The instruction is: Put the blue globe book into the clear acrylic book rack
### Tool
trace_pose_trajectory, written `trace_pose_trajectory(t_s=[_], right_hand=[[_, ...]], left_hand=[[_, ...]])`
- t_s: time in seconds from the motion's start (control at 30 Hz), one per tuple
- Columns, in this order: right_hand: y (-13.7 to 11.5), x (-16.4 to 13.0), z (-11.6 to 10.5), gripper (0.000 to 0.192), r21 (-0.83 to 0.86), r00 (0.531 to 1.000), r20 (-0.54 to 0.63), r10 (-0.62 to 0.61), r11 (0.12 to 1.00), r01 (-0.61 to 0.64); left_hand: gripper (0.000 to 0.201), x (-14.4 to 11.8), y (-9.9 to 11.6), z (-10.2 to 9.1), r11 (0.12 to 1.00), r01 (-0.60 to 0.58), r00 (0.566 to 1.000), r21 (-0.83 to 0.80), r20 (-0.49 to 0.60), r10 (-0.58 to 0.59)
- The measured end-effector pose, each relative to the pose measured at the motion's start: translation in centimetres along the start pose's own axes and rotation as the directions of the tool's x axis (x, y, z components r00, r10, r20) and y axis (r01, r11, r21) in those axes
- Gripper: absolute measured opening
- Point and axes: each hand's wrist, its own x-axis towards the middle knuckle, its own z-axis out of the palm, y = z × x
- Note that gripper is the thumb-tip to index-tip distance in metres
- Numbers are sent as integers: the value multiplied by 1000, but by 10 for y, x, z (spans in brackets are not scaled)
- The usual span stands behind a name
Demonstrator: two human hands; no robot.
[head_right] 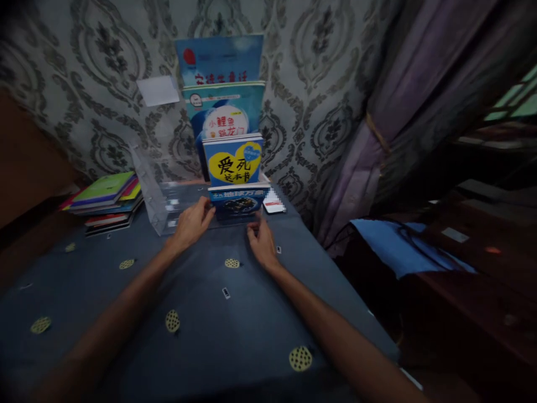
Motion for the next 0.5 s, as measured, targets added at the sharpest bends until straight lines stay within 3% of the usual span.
trace_pose_trajectory(t_s=[0.1,0.2,0.37,0.5], right_hand=[[4,-4,3,49,-7,997,81,-10,1000,10],[7,-4,6,41,-9,987,159,7,1000,-6],[5,-1,5,38,-13,981,183,60,998,-59],[-2,0,3,37,-35,974,201,102,995,-97]], left_hand=[[15,-15,-26,-3,997,-54,997,54,-47,56],[15,-35,-66,-16,987,-29,994,157,-102,46],[23,-54,-150,-57,943,157,971,292,-220,-94],[33,-41,-214,-84,875,336,927,350,-287,-241]])
